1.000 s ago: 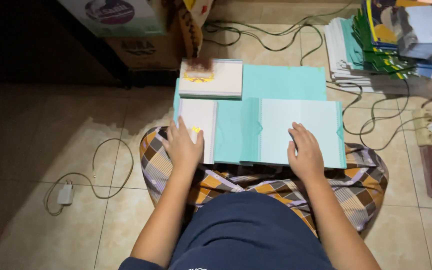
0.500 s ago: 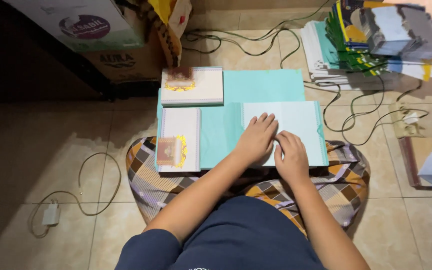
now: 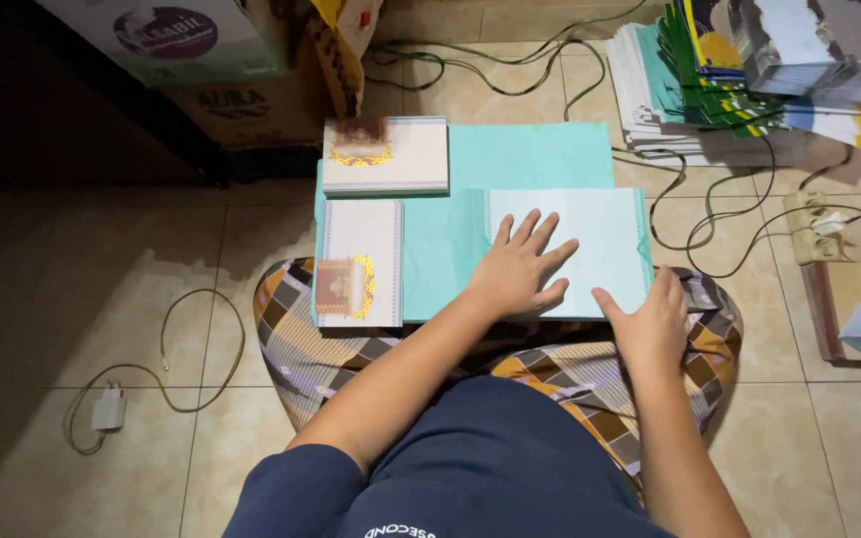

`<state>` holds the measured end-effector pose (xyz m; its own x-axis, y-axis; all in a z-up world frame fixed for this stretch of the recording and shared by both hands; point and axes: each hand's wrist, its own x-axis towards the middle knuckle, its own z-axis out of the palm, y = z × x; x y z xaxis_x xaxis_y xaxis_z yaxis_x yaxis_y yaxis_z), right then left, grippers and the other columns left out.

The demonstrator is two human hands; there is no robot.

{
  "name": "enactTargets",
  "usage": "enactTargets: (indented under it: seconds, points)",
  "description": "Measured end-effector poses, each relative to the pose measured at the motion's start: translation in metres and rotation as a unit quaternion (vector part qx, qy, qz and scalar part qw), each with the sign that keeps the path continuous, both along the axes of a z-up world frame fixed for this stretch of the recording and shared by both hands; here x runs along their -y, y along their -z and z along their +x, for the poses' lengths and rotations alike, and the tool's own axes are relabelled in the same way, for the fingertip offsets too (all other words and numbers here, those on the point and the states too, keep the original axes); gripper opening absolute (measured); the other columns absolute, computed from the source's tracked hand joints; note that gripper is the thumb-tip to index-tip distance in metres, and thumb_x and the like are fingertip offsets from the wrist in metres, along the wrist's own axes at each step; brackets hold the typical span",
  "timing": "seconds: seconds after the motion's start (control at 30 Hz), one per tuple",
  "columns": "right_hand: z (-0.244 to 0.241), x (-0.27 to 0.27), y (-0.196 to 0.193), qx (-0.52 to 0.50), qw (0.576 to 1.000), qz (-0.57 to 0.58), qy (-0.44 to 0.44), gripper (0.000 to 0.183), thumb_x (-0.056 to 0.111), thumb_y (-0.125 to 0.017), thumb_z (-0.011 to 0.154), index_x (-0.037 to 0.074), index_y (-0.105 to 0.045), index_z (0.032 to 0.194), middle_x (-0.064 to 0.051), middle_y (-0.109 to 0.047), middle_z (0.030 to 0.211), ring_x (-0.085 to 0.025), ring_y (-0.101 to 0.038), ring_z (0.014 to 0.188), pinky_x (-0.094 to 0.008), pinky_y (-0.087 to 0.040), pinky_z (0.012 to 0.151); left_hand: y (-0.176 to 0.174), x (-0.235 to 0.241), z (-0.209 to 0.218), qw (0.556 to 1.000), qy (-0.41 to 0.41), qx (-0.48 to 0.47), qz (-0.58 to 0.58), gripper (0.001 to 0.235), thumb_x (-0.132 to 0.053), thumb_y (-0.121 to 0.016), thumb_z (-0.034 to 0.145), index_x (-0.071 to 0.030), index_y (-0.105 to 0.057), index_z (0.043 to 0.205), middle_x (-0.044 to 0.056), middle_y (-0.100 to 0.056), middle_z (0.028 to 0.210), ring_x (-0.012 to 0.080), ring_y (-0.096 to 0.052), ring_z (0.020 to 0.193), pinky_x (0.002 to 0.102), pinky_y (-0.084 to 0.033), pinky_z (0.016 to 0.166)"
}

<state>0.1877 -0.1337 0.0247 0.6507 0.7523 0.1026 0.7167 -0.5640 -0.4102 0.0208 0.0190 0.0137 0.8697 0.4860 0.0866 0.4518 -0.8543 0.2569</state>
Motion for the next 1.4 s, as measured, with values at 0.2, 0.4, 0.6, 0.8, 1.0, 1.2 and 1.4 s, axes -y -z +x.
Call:
enactTargets:
  seconds: [0.2,0.4,0.6,0.8,1.0,1.2,1.4]
  points:
    - [0.016,0.002,0.014,0.006,0.998,-0.054,0.012,0.095,0.070,-0.072,0.079,0.004,-0.050,0.144,-0.018,-0.054,0.144,-0.040,-0.053,0.131,-0.058,-0.043,0.105,0.001,0.002,0.000,1.000,-0.011,0.017,0.007,0.069,-0.060,-0.038,0.096,-0.028,-0.039,0.158,0.015,-0.036,0.165,0.0363,-0.029,0.155,0.060,-0.021,0.125]
    - [-0.025,0.002,-0.027,0.095,0.963,0.207,-0.146,0.045,0.008,-0.065,0.100,-0.004,-0.057,0.142,-0.024,-0.057,0.139,-0.043,-0.056,0.128,-0.051,-0.046,0.105,0.006,-0.002,0.001,0.999,-0.018,0.028,0.008,0.068,-0.060,-0.040,0.096,-0.026,-0.045,0.155,0.013,-0.041,0.162,0.0340,-0.033,0.154,0.059,-0.024,0.124]
    - [-0.057,-0.007,0.000,0.102,0.907,0.257,-0.319,0.044,-0.002,-0.064,0.088,-0.001,-0.064,0.133,-0.022,-0.061,0.140,-0.041,-0.057,0.131,-0.050,-0.049,0.102,0.032,-0.028,0.000,0.961,-0.001,0.225,-0.162,0.056,-0.050,-0.029,0.109,-0.017,-0.072,0.122,0.012,-0.069,0.133,0.0285,-0.051,0.143,0.057,-0.024,0.123]
    - [-0.063,-0.007,-0.016,0.098,0.895,0.272,-0.339,0.046,-0.003,-0.065,0.086,0.001,-0.066,0.132,-0.020,-0.062,0.139,-0.039,-0.059,0.128,-0.049,-0.050,0.100,0.039,-0.030,-0.002,0.927,0.014,0.305,-0.217,0.049,-0.047,-0.034,0.111,-0.020,-0.073,0.105,0.007,-0.071,0.127,0.0252,-0.057,0.136,0.060,-0.027,0.122]
    - [-0.075,-0.001,-0.023,0.110,0.884,0.320,-0.324,0.043,0.009,-0.069,0.091,-0.004,-0.062,0.132,-0.025,-0.057,0.138,-0.044,-0.056,0.127,-0.054,-0.048,0.099,0.021,-0.025,-0.008,0.924,0.006,0.299,-0.238,0.050,-0.053,-0.037,0.109,-0.017,-0.070,0.120,0.009,-0.070,0.131,0.0276,-0.055,0.138,0.061,-0.024,0.123]
    - [-0.098,0.008,-0.020,0.219,0.833,0.381,-0.336,0.036,0.019,-0.073,0.084,0.007,-0.072,0.117,-0.021,-0.061,0.134,-0.044,-0.057,0.126,-0.056,-0.043,0.104,0.020,-0.025,-0.008,0.927,0.003,0.294,-0.235,0.055,-0.055,-0.038,0.108,-0.013,-0.069,0.124,0.013,-0.070,0.130,0.0295,-0.056,0.137,0.060,-0.025,0.124]
    - [-0.087,-0.012,-0.023,0.111,0.879,0.321,-0.334,0.042,0.020,-0.062,0.095,-0.001,-0.063,0.131,-0.027,-0.054,0.145,-0.045,-0.055,0.131,-0.053,-0.045,0.105,0.032,-0.028,-0.004,0.927,-0.013,0.295,-0.232,0.054,-0.052,-0.043,0.107,-0.006,-0.068,0.121,0.018,-0.071,0.124,0.0328,-0.059,0.132,0.058,-0.028,0.122]
